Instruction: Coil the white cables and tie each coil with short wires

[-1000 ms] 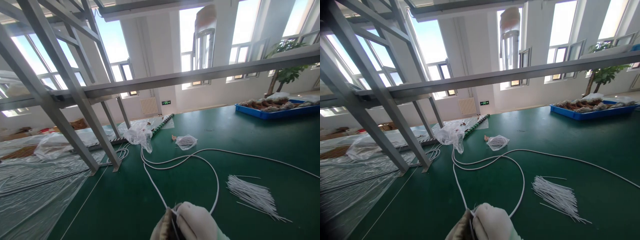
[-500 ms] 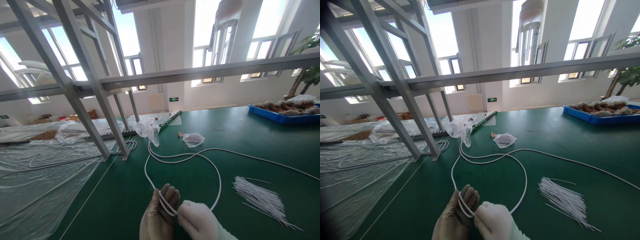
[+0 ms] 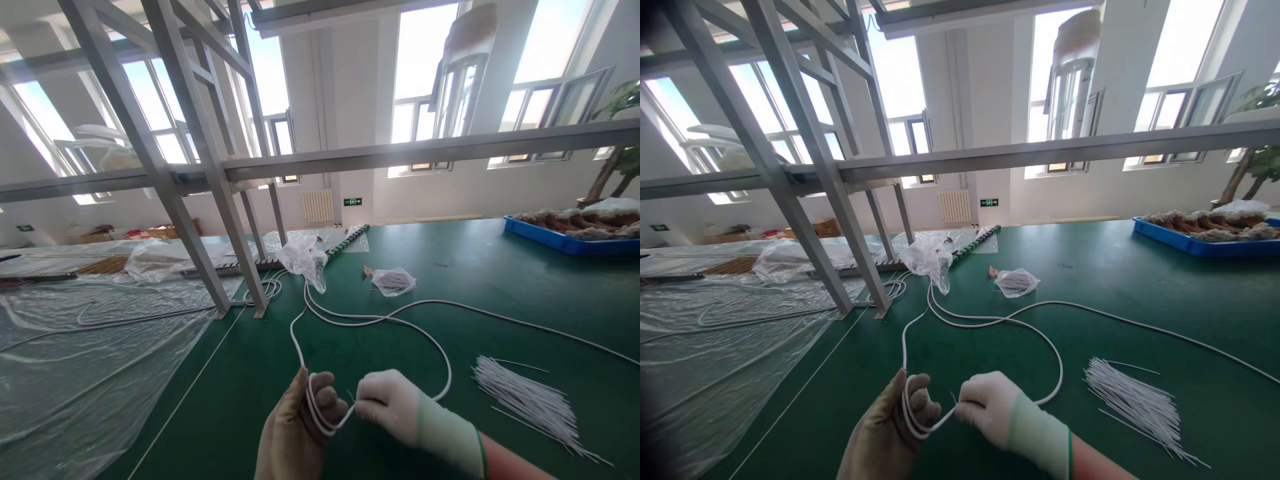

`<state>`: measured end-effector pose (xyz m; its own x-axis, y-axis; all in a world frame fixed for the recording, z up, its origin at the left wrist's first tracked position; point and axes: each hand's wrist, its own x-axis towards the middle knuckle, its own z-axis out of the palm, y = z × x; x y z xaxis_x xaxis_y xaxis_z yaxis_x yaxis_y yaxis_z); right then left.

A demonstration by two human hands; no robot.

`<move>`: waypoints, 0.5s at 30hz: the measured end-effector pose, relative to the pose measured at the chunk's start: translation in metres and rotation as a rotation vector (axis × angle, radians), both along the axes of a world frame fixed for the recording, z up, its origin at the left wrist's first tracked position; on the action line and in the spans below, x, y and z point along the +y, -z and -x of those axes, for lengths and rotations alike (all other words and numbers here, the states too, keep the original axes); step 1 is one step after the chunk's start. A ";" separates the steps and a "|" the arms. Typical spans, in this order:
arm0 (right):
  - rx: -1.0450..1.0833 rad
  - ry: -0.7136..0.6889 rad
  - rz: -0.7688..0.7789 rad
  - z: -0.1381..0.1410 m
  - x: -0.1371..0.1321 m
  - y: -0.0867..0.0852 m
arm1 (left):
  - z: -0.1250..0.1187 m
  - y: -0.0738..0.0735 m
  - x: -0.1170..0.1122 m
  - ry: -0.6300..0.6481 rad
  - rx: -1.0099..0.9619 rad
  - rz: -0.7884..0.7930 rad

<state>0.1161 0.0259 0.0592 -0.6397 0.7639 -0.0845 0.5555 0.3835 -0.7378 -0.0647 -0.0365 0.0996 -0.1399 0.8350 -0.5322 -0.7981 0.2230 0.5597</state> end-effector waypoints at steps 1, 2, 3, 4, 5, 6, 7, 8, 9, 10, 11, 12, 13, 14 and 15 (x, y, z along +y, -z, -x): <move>-0.034 0.000 0.000 0.000 0.008 -0.002 | 0.001 0.004 -0.002 0.066 0.009 -0.010; -0.066 0.012 0.001 0.001 0.017 -0.005 | 0.002 0.007 -0.004 0.135 0.029 -0.025; -0.090 0.034 -0.002 0.003 0.024 -0.011 | 0.003 0.010 -0.005 0.212 0.052 -0.040; -0.104 0.059 -0.012 0.005 0.029 -0.017 | 0.004 0.012 -0.005 0.302 0.066 -0.048; -0.112 0.086 -0.027 0.008 0.032 -0.025 | 0.004 0.015 -0.005 0.382 0.074 -0.050; -0.114 0.113 -0.045 0.011 0.032 -0.033 | 0.005 0.017 -0.004 0.452 0.072 -0.040; -0.109 0.133 -0.064 0.016 0.029 -0.040 | 0.006 0.019 -0.002 0.499 0.059 -0.031; -0.096 0.142 -0.089 0.020 0.023 -0.046 | 0.008 0.022 0.000 0.507 0.061 -0.023; -0.086 0.146 -0.132 0.025 0.014 -0.050 | 0.009 0.025 0.002 0.473 0.091 -0.011; -0.087 0.142 -0.193 0.030 0.003 -0.051 | 0.010 0.027 0.004 0.418 0.135 0.004; -0.100 0.129 -0.266 0.035 -0.008 -0.049 | 0.011 0.029 0.005 0.333 0.186 0.030; -0.121 0.108 -0.341 0.039 -0.019 -0.044 | 0.012 0.030 0.007 0.246 0.217 0.055; -0.148 0.082 -0.407 0.042 -0.030 -0.037 | 0.011 0.029 0.007 0.186 0.220 0.075; -0.169 0.059 -0.454 0.044 -0.038 -0.029 | 0.010 0.026 0.008 0.149 0.201 0.099; -0.166 0.044 -0.472 0.045 -0.044 -0.020 | 0.008 0.022 0.008 0.111 0.174 0.115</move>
